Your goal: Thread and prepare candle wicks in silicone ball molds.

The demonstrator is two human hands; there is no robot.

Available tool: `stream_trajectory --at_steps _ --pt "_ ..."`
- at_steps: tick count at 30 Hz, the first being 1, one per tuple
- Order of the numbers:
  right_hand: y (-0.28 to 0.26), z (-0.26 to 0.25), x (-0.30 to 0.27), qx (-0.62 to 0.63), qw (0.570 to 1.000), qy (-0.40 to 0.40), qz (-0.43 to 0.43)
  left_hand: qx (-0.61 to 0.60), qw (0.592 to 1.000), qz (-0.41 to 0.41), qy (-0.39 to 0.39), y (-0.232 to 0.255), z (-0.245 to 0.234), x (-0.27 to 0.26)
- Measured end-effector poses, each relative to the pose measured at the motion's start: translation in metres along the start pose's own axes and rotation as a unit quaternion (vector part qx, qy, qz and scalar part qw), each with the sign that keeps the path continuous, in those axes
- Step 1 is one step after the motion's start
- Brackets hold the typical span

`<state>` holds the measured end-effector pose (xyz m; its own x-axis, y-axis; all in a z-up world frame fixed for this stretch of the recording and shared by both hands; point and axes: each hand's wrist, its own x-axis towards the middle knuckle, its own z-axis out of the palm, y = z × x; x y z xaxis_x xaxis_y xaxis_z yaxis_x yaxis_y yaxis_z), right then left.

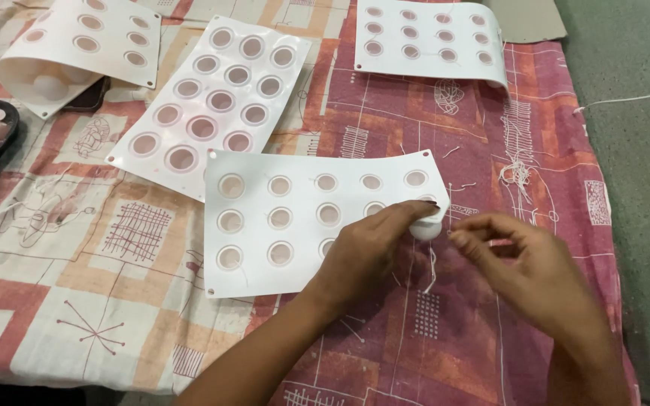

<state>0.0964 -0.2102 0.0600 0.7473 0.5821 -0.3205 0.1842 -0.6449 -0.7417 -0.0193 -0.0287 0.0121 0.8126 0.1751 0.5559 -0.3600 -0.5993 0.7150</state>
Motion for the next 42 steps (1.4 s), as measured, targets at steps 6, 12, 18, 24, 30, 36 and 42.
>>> stream_trajectory --at_steps 6,12,18,24,30,36,42 --pt "-0.014 -0.027 0.033 -0.212 0.943 0.119 -0.227 0.112 0.986 0.127 0.002 -0.019 0.019 -0.009" --pt "-0.034 -0.028 0.060 -0.219 0.963 -0.102 -0.119 0.159 0.975 0.156 -0.011 -0.019 0.018 -0.013" --pt "-0.016 -0.020 0.077 -0.190 0.959 -0.150 -0.150 0.155 0.979 0.134 -0.016 -0.017 0.018 -0.012" --pt "-0.004 -0.009 0.087 -0.084 0.976 -0.030 -0.199 0.083 0.994 0.066 -0.027 -0.009 0.014 -0.006" --pt "-0.016 0.000 0.086 0.097 0.982 -0.079 -0.139 0.043 0.998 0.042 -0.036 -0.004 0.006 -0.004" --pt "-0.008 0.000 0.089 0.108 0.982 -0.003 -0.152 0.013 0.999 0.025 -0.034 0.000 0.003 -0.003" --pt "-0.010 0.004 0.085 0.115 0.980 0.003 -0.163 0.018 0.999 0.033 -0.033 -0.001 0.006 -0.004"
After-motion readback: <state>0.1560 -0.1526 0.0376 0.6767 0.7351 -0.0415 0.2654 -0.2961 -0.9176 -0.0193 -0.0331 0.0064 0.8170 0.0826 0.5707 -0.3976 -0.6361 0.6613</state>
